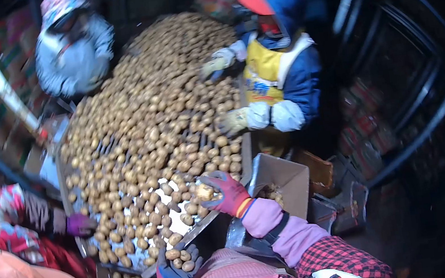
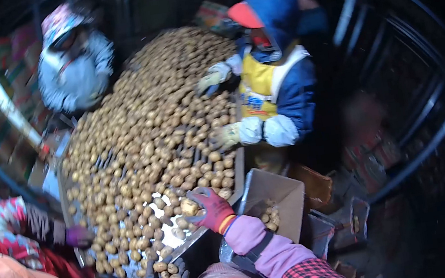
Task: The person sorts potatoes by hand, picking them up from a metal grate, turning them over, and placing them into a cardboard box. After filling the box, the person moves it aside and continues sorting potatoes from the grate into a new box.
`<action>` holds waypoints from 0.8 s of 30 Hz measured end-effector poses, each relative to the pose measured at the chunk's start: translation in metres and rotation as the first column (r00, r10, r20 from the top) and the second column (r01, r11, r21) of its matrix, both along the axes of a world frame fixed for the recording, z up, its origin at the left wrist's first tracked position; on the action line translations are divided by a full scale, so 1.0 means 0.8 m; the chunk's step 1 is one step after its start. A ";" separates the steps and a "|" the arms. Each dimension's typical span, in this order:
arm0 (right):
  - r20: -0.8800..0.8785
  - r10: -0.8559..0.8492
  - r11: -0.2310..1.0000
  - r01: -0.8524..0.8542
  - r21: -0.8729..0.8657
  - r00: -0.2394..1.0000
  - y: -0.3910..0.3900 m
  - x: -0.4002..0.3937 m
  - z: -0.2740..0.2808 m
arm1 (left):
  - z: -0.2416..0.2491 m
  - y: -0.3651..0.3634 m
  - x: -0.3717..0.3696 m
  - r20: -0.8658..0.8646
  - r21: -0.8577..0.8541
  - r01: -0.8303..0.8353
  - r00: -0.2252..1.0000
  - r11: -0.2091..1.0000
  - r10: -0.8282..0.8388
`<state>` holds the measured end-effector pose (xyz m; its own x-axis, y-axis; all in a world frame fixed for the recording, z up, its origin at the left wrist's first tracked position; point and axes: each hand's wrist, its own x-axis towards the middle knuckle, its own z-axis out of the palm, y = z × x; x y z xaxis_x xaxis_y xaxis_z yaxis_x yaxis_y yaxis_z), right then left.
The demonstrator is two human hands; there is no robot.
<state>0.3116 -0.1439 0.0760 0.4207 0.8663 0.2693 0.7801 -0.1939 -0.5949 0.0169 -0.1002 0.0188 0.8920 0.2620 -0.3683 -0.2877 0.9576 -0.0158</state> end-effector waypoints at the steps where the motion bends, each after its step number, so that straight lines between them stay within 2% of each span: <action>1: -0.037 -0.057 0.993 0.061 0.102 0.998 -0.026 0.019 0.002 | -0.005 0.004 0.015 0.142 0.014 0.043 0.989 0.999 -0.045; 2: -0.079 -0.111 0.972 0.125 0.198 0.991 -0.052 0.037 -0.004 | 0.002 0.005 0.029 0.147 0.033 0.102 0.983 0.994 -0.106; 3: -0.655 0.064 0.918 0.214 0.335 0.753 -0.077 0.052 -0.015 | 0.011 0.004 0.042 0.148 -0.005 0.104 0.984 0.995 -0.102; 4: -0.897 0.084 0.878 0.393 0.273 0.435 -0.114 0.054 -0.005 | 0.024 0.000 0.055 0.142 -0.047 0.108 0.985 0.993 -0.100; 5: -0.949 0.100 0.874 0.430 0.227 0.297 -0.153 0.066 0.019 | 0.040 -0.008 0.068 -0.183 0.079 0.146 0.975 0.986 -0.129; 6: -0.981 0.124 0.868 0.463 0.181 0.149 -0.193 0.073 0.034 | 0.067 -0.020 0.082 -0.325 0.150 0.207 0.934 0.967 -0.149; 7: -0.953 0.302 0.767 0.595 0.242 -0.003 -0.233 0.063 0.027 | 0.055 -0.020 0.089 -0.188 0.110 0.243 0.957 0.964 -0.219; 8: -0.921 0.380 0.695 0.684 0.221 -0.089 -0.277 0.063 0.006 | 0.032 -0.018 0.098 -0.055 0.057 0.287 0.957 0.956 -0.284; 9: -0.887 0.456 0.647 0.711 0.275 -0.071 -0.321 0.060 -0.033 | 0.005 -0.024 0.111 -0.225 0.065 0.219 0.954 0.974 -0.199; 10: -0.851 0.523 0.597 0.735 0.322 -0.052 -0.363 0.043 -0.064 | -0.026 -0.010 0.107 0.084 0.066 0.342 0.934 0.937 -0.347; 11: -0.877 0.480 0.533 0.789 0.306 0.016 -0.394 0.009 -0.066 | 0.010 -0.034 0.116 -0.069 0.038 0.364 0.930 0.931 -0.361; 12: -0.701 0.696 0.484 0.822 0.301 -0.153 -0.431 0.001 -0.130 | 0.048 -0.057 0.130 -0.210 0.024 0.374 0.908 0.927 -0.361; 13: -0.769 0.620 0.453 0.871 0.188 -0.157 -0.452 -0.034 -0.120 | 0.028 -0.052 0.132 -0.180 -0.083 0.400 0.895 0.913 -0.408; 14: -0.824 0.539 0.415 0.906 0.079 -0.175 -0.466 -0.063 -0.102 | 0.029 -0.061 0.135 -0.199 -0.067 0.411 0.887 0.909 -0.416; 15: -0.749 0.604 0.374 0.927 -0.036 -0.272 -0.485 -0.080 -0.107 | 0.033 -0.070 0.139 -0.239 -0.046 0.419 0.877 0.907 -0.417; 16: -0.657 0.681 0.371 0.926 -0.070 -0.323 -0.508 -0.088 -0.125 | 0.036 -0.079 0.141 -0.281 -0.026 0.426 0.865 0.904 -0.416; 18: -0.632 0.748 0.311 0.948 0.067 -0.201 -0.525 -0.106 -0.118 | 0.028 -0.080 0.146 -0.330 -0.031 0.511 0.806 0.859 -0.491; 19: -0.769 0.613 0.299 0.954 0.013 -0.182 -0.532 -0.116 -0.113 | 0.022 -0.083 0.147 -0.350 0.005 0.534 0.793 0.845 -0.499; 20: -0.766 0.617 0.283 0.959 0.003 -0.180 -0.533 -0.127 -0.116 | 0.023 -0.088 0.148 -0.359 0.000 0.548 0.781 0.836 -0.512; 22: -0.850 0.457 0.293 0.946 -0.135 -0.263 -0.531 -0.147 -0.124 | 0.027 -0.101 0.151 -0.369 -0.005 0.530 0.787 0.848 -0.495; 24: -0.761 0.545 0.346 0.921 -0.178 -0.351 -0.531 -0.173 -0.148 | 0.032 -0.107 0.151 -0.398 -0.024 0.509 0.785 0.861 -0.475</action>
<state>0.1729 -0.5689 -0.0427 0.6951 0.3231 -0.6422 -0.5515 0.8127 -0.1880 0.1376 -0.1855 0.0442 0.7033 -0.1306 -0.6988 0.2558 0.9636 0.0774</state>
